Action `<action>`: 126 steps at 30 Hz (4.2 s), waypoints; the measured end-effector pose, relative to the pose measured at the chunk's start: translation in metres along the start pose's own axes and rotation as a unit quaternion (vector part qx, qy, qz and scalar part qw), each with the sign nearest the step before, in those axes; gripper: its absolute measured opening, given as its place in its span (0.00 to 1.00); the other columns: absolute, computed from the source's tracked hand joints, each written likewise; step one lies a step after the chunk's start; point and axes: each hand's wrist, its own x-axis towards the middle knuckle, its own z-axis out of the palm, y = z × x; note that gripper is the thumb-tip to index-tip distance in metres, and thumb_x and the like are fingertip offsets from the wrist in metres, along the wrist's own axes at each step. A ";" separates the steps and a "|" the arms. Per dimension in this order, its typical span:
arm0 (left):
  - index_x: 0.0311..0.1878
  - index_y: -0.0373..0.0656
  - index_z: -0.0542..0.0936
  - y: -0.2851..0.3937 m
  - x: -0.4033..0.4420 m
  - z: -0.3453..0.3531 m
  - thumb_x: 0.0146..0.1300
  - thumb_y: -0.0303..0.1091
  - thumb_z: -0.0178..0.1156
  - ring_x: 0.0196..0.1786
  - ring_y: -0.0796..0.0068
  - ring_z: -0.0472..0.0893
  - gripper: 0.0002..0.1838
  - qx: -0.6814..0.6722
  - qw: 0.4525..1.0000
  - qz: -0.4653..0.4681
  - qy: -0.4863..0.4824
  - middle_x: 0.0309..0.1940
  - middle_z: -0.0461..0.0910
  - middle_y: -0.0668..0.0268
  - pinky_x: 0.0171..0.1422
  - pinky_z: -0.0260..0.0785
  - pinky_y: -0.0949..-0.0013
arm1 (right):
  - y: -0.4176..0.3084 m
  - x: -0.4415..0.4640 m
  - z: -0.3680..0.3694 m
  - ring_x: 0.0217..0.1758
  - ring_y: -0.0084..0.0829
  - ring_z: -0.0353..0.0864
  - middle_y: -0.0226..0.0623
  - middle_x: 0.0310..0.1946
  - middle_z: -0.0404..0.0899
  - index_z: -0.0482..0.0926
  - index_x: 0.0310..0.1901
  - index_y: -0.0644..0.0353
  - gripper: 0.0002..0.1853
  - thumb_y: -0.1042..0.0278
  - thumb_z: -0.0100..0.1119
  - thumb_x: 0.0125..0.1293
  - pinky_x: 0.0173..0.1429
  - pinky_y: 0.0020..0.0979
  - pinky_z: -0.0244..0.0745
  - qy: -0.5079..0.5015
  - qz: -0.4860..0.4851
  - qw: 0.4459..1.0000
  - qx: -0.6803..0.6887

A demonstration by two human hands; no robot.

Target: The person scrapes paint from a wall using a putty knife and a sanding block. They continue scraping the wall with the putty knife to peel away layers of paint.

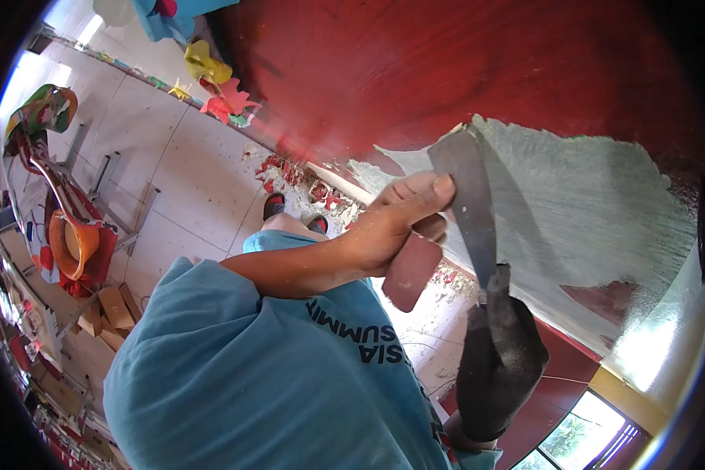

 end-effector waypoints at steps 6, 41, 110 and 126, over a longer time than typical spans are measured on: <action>0.35 0.45 0.73 0.005 -0.001 0.016 0.69 0.48 0.45 0.15 0.86 0.55 0.16 0.018 0.998 -0.037 0.038 0.12 0.60 0.76 0.22 0.46 0.77 | 0.001 -0.001 -0.005 0.28 0.29 0.76 0.45 0.27 0.78 0.75 0.53 0.64 0.21 0.81 0.55 0.55 0.35 0.26 0.70 0.000 0.028 0.998 0.053; 0.38 0.42 0.75 0.017 -0.004 0.025 0.65 0.44 0.54 0.24 0.88 0.70 0.14 0.076 0.987 0.002 0.141 0.29 0.76 0.73 0.26 0.59 0.82 | -0.001 0.010 -0.013 0.28 0.26 0.77 0.47 0.35 0.81 0.72 0.55 0.67 0.20 0.74 0.50 0.60 0.35 0.27 0.72 -0.077 0.044 0.996 -0.026; 0.40 0.46 0.75 0.043 -0.009 -0.017 0.61 0.61 0.50 0.30 0.82 0.72 0.25 0.141 0.960 0.114 0.216 0.30 0.76 0.72 0.34 0.65 0.78 | 0.029 0.044 0.064 0.25 0.33 0.73 0.36 0.22 0.71 0.71 0.58 0.47 0.21 0.65 0.54 0.62 0.29 0.33 0.69 0.009 -0.171 0.976 0.131; 0.42 0.35 0.77 0.068 -0.043 0.002 0.62 0.32 0.56 0.39 0.79 0.78 0.10 0.688 0.694 0.177 0.118 0.34 0.80 0.65 0.44 0.69 0.77 | 0.088 -0.009 0.069 0.42 0.36 0.81 0.53 0.44 0.78 0.73 0.54 0.68 0.21 0.73 0.57 0.57 0.49 0.30 0.73 -0.097 -0.064 0.963 0.243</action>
